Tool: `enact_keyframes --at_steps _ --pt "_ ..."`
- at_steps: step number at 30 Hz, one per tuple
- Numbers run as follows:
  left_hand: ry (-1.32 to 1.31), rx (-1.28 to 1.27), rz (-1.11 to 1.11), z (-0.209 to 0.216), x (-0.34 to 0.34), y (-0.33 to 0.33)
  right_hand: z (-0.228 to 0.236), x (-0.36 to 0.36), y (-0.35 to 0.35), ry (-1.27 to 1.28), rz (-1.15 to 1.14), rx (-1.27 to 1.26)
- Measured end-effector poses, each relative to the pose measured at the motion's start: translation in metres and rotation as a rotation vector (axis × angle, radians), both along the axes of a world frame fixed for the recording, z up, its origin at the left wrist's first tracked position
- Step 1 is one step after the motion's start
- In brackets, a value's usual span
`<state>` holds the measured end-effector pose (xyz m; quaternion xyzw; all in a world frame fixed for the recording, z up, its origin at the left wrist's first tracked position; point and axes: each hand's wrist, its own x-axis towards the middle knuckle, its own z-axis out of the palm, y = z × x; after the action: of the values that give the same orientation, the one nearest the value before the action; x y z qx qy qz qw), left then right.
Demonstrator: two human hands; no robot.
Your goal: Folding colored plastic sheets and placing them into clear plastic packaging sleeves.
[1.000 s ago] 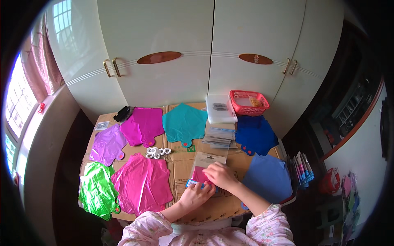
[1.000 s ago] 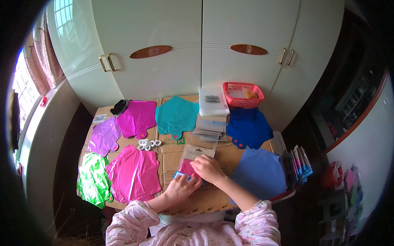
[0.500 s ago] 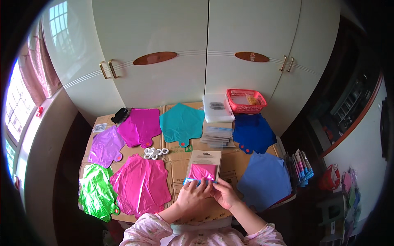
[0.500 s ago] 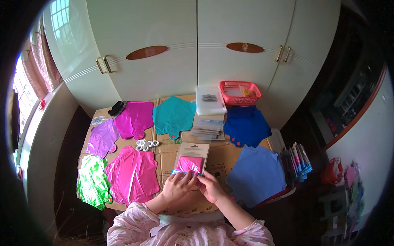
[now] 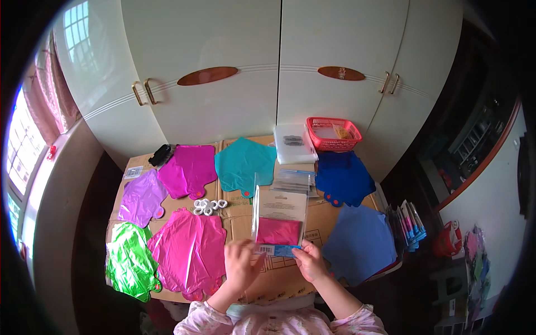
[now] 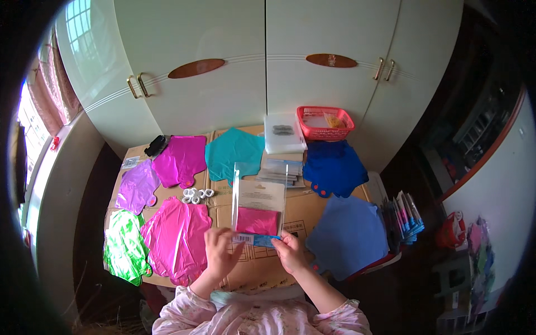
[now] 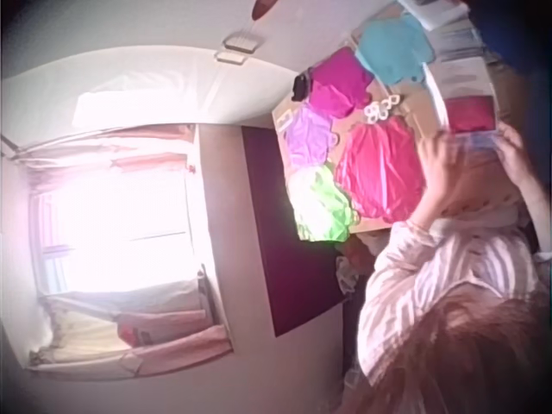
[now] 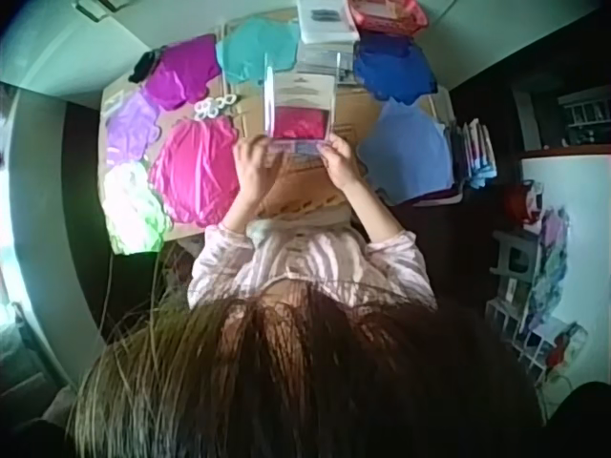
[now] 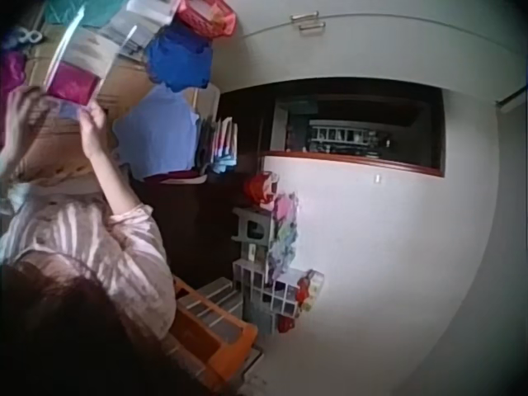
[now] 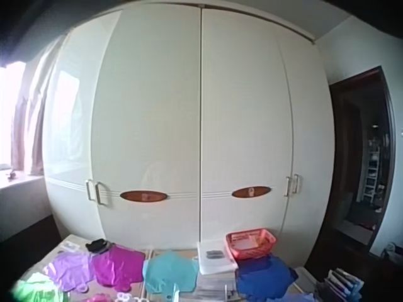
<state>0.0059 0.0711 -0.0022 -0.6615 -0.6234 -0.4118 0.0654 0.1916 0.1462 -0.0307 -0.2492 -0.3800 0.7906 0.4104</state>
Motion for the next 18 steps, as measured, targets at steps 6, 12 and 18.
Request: enact_keyframes --at_steps 6,12,18 --pt "-1.577 -0.512 -0.36 -0.018 -0.016 -0.008 -0.013 0.004 -0.001 -0.007 0.083 0.048" --pt "-1.725 -0.354 -0.376 -0.031 -0.012 -0.004 0.006 0.001 -0.005 -0.165 0.059 0.286" --pt "-1.716 -0.31 -0.323 -0.026 -0.008 -0.004 0.008 -0.003 -0.004 -0.21 -0.012 0.389"
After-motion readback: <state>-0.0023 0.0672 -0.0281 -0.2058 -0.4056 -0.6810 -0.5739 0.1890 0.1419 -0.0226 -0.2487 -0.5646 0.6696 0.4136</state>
